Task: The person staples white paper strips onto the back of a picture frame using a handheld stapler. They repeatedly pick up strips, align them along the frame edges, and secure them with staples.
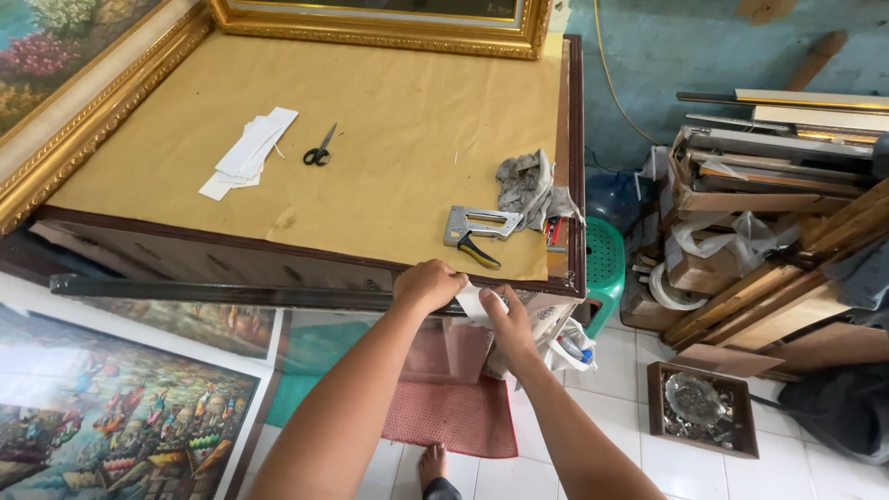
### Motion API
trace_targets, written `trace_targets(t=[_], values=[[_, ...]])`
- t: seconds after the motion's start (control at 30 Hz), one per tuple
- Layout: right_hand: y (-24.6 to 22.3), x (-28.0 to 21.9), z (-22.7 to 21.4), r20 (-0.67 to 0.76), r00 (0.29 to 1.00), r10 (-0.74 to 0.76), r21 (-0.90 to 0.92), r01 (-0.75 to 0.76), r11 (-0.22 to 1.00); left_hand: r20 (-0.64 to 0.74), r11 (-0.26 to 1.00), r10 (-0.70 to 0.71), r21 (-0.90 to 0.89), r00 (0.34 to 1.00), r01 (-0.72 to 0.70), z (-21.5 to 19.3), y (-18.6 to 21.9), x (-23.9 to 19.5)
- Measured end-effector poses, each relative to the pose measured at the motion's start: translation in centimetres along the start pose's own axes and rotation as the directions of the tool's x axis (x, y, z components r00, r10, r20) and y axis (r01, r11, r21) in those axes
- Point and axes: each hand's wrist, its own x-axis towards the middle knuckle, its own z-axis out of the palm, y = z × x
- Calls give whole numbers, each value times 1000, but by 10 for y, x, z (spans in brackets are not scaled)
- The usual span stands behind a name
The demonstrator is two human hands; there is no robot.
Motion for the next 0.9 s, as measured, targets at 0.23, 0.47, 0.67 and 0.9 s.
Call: trace_targets(t=[0.23,0.47,0.67,0.9], values=[[11,-11,12,-106,994,-20,29,23,999,-36,997,-73,22,997,74,4,9,-20],[-12,-24,7,-76,994,-84,-27,83,996,-495,772,634,363,594,-522,62,-31,-36],[-3,-30,6,-115,965,-237,-58,232,971,-198,653,696,576,690,-493,64,-49,-45],[4,-16,-15,313,452,-835,-731,676,93,-313,786,530,530,788,-318,74,-35,-39]])
